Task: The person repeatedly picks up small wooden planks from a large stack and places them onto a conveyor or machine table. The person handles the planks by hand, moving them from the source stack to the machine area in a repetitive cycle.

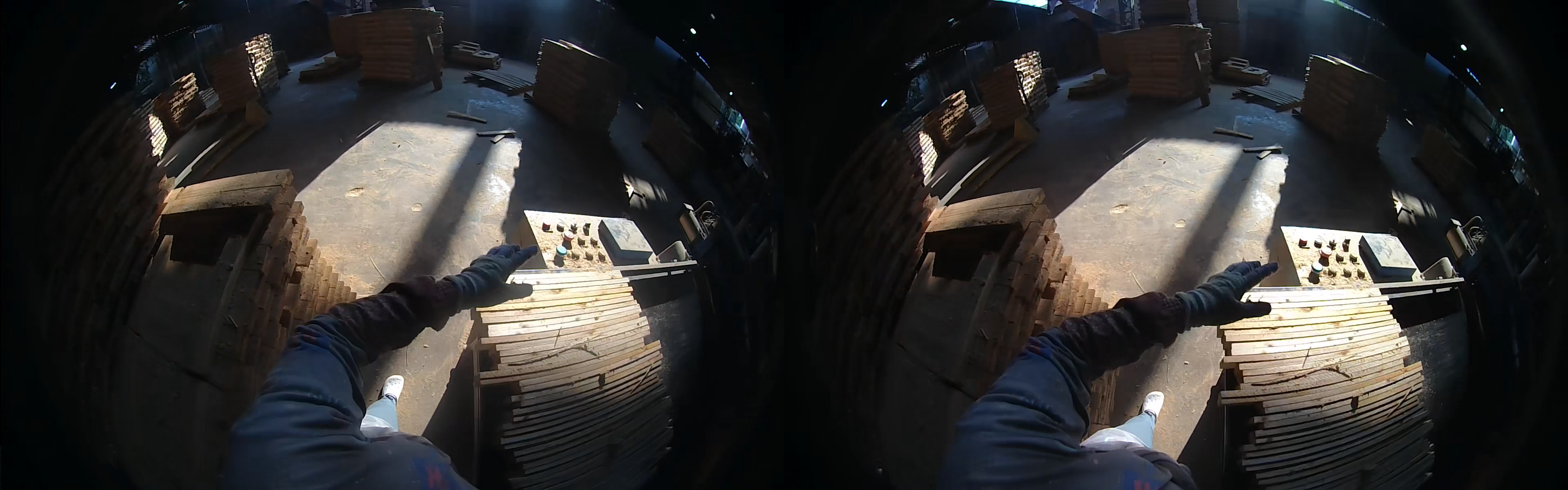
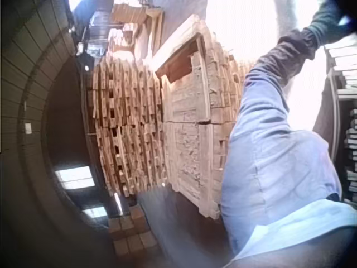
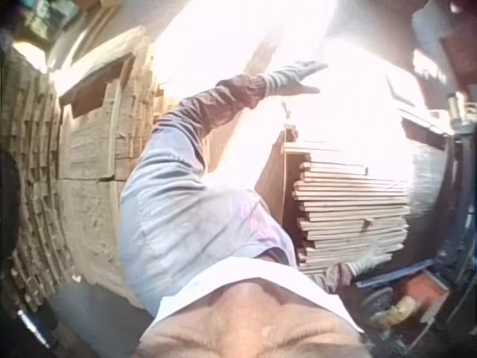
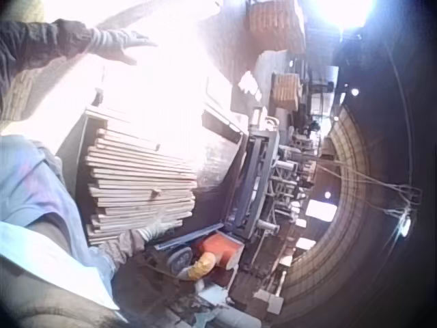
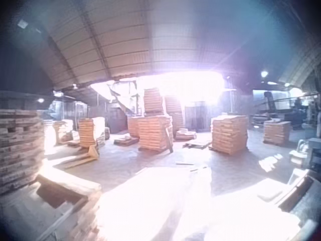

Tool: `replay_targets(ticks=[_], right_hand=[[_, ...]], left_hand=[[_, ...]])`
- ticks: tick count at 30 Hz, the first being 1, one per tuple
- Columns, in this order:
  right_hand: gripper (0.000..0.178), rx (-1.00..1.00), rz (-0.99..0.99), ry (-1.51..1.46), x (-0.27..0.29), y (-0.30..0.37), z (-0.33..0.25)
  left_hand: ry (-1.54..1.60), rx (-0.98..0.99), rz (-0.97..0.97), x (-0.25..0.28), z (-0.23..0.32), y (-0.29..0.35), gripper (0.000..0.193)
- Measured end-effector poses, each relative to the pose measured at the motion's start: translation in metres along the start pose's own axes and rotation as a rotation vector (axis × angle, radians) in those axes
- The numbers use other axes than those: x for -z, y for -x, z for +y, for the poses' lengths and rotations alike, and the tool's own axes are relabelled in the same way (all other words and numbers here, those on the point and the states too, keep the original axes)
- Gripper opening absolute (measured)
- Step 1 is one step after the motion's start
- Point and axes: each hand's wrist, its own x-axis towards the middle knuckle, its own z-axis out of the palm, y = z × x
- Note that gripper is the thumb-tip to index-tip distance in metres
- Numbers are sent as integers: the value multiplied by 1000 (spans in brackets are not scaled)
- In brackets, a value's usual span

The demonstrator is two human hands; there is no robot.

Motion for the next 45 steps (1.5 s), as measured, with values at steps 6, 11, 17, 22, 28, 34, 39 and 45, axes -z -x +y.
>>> replay_targets(ticks=[6,11,17,22,28,34,39,45], right_hand=[[64,207,-696,-1301,31,-157,-450],[66,863,-1377,-1688,185,-79,-889],[42,1071,-1573,-1374,293,95,-1137],[39,1150,-1921,-1636,314,72,-1112],[71,2250,-1279,-1352,365,86,-1079],[86,2045,-653,-821,434,146,-1058],[89,1290,-2118,-1418,381,49,-1053],[87,709,-1817,-1814,284,-73,-923]], left_hand=[[38,431,1464,306,-198,198,94],[301,855,1753,352,-303,389,105],[708,1012,1609,326,-329,398,93],[724,980,1644,336,-282,394,70],[760,922,1414,337,-261,404,66],[-57,1098,955,298,-221,439,70],[-437,1264,256,244,-157,421,112],[-376,1076,655,312,-175,443,102]])
